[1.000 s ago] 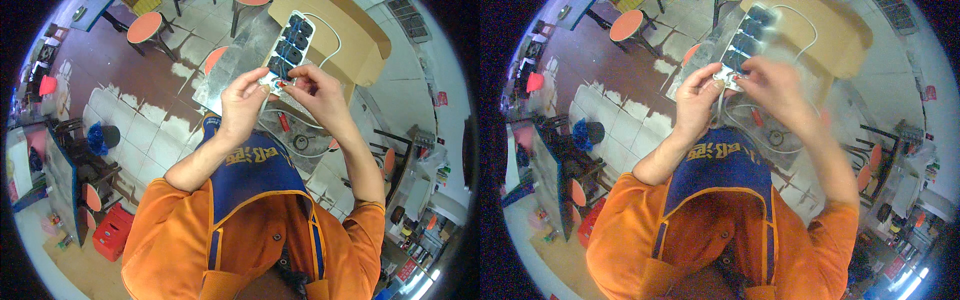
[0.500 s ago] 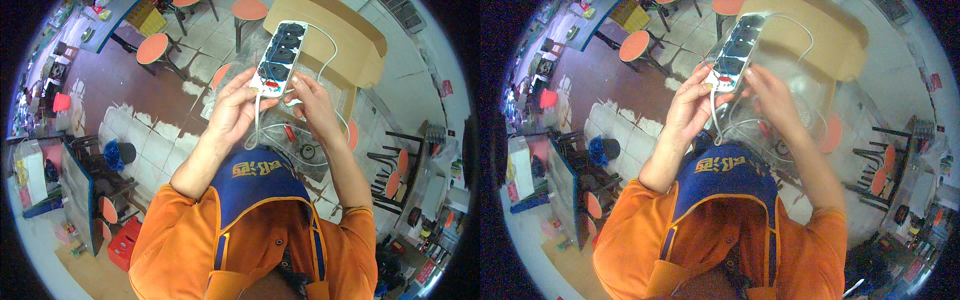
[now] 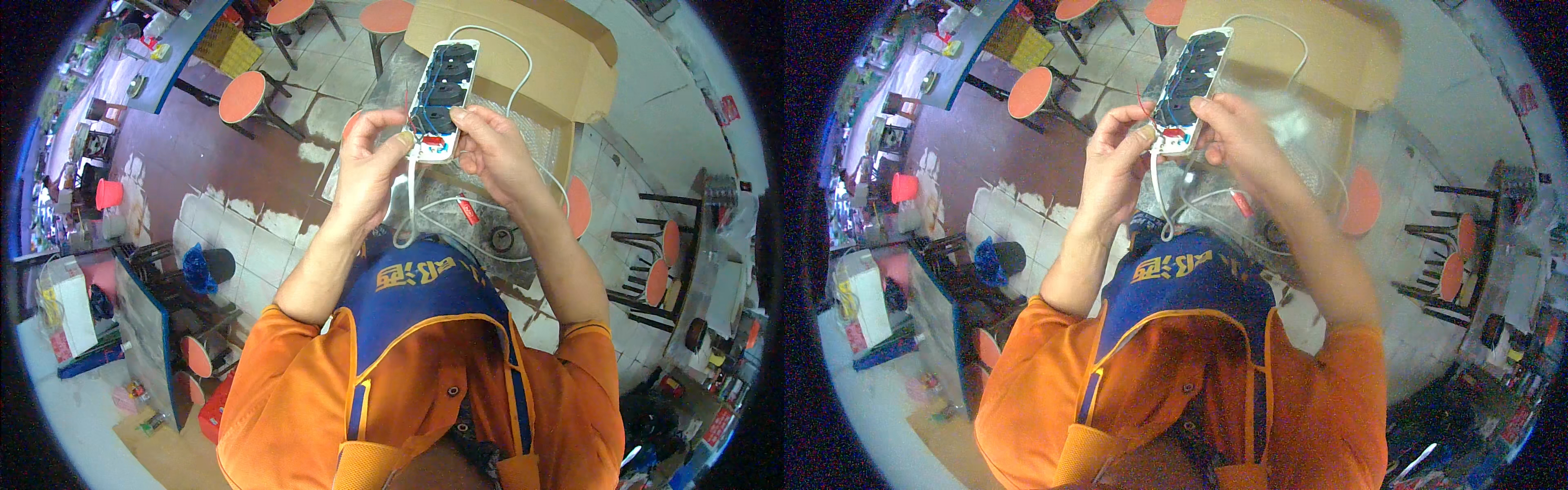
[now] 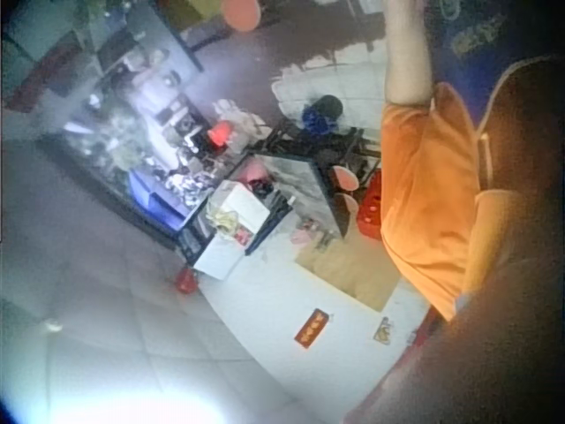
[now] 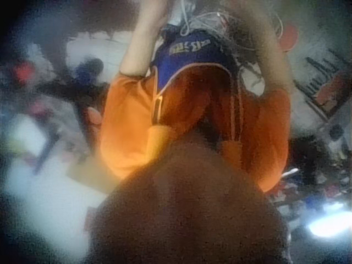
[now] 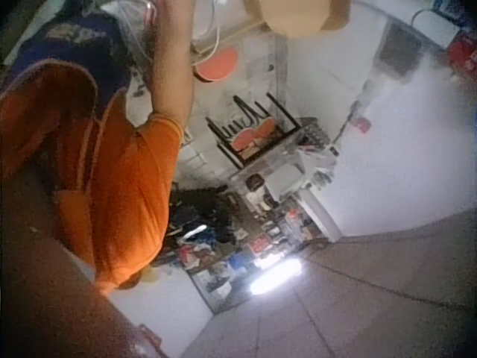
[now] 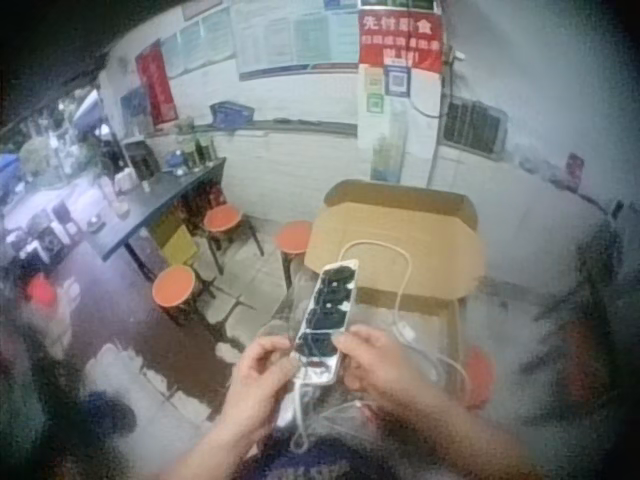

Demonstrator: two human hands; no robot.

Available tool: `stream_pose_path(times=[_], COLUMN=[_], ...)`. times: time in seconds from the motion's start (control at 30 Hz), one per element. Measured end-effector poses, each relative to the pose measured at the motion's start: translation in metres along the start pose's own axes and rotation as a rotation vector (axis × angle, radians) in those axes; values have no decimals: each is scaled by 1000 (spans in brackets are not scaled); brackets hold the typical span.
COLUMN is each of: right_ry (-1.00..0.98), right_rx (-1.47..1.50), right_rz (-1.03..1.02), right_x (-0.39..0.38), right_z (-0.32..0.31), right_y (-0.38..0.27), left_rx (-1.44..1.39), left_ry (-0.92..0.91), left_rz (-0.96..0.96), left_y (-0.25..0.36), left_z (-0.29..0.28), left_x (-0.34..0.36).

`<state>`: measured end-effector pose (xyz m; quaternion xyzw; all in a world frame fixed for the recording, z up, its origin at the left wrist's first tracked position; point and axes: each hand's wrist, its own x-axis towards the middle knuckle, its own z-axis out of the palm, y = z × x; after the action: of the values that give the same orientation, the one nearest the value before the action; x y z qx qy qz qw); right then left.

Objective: The person repairs a white power strip cord by stripping the outer sheath, twisting the internal wires, and wrapping the connection with black electrical tape. The person uses a red-handled tool to strip the cord and then secures the taped joint.

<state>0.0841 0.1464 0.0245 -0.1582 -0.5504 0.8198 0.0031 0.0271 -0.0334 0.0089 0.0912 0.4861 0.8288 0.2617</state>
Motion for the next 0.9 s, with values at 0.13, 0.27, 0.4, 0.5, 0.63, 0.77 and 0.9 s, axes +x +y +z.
stream_pose_path(times=[0.13, 0.27, 0.4, 0.5, 0.63, 0.77, 0.9], right_ry=[7, 27, 43, 26, 27, 46, 61], right_rx=[-39, -107, -147, -164, -192, -199, -180], right_rz=[-62, -89, -108, -116, -129, -123, -113], right_x=[1, 2, 1, 3, 5, 5, 7], right_z=[-1, -2, 0, -3, -5, 0, -1], right_y=[1, 1, -3, -1, 0, 1, 8], left_rx=[30, 102, 201, 252, 412, 546, 609], left_ry=[22, -4, 15, 33, 39, 67, 129], left_rz=[84, 145, 165, 198, 296, 442, 459], left_y=[-4, -8, -5, -11, -18, -21, -22], left_z=[4, 4, 5, 0, -6, -6, -3], left_x=[1, 5, 6, 11, 17, 21, 21])
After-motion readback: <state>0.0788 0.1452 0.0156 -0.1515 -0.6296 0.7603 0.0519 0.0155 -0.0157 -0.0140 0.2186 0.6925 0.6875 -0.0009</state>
